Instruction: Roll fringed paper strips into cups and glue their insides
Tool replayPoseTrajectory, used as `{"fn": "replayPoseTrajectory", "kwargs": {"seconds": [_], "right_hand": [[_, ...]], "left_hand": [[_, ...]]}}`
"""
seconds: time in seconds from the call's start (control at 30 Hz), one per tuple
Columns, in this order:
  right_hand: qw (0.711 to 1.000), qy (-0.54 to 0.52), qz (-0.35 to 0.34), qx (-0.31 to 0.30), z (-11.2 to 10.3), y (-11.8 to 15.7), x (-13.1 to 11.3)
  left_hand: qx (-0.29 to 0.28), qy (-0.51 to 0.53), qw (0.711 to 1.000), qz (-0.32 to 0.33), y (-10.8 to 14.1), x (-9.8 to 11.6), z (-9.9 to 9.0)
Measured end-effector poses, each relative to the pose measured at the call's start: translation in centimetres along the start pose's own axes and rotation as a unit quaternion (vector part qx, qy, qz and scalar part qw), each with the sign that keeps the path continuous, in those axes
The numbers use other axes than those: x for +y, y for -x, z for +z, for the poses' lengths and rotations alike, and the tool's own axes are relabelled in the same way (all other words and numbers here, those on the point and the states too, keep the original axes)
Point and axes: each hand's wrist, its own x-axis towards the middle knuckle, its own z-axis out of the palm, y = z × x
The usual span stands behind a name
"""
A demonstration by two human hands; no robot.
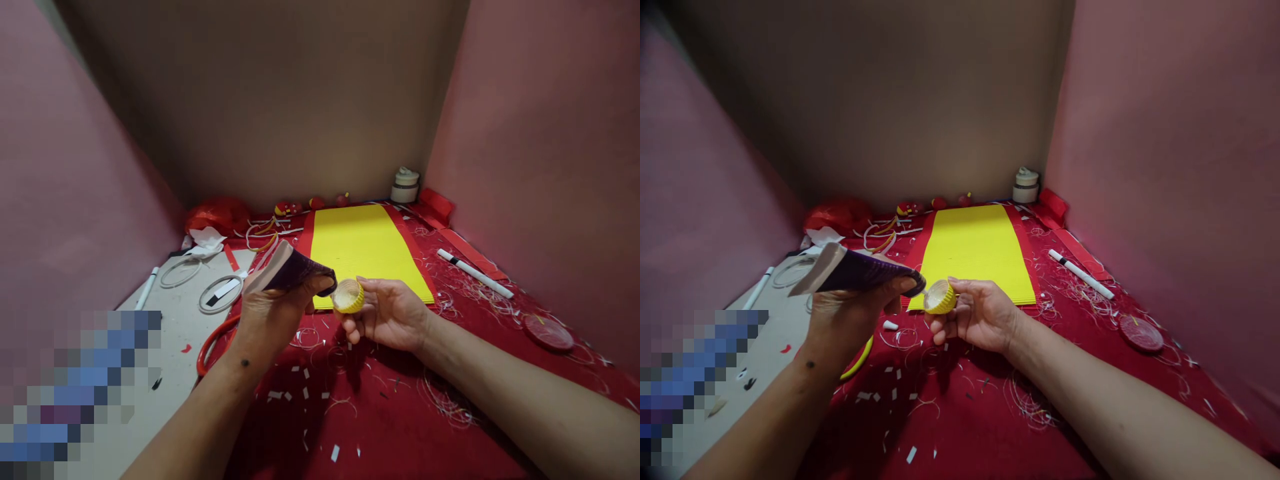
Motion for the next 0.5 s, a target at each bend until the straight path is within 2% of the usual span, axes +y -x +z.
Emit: {"fn": "replayPoseTrajectory", "kwargs": {"seconds": [0.2, 0.5], "right_hand": [[1.000, 0.006, -0.003, 0.002, -0.08, -0.04, 0.14], [0.999, 0.032, -0.013, -0.025, -0.37, -0.05, 0.33]], "left_hand": [[0.013, 0.002, 1.000, -0.016, 0.06, 0.25, 0.19], [-0.009, 0.030, 0.999, -0.042, 0.22, 0.43, 0.57]]}}
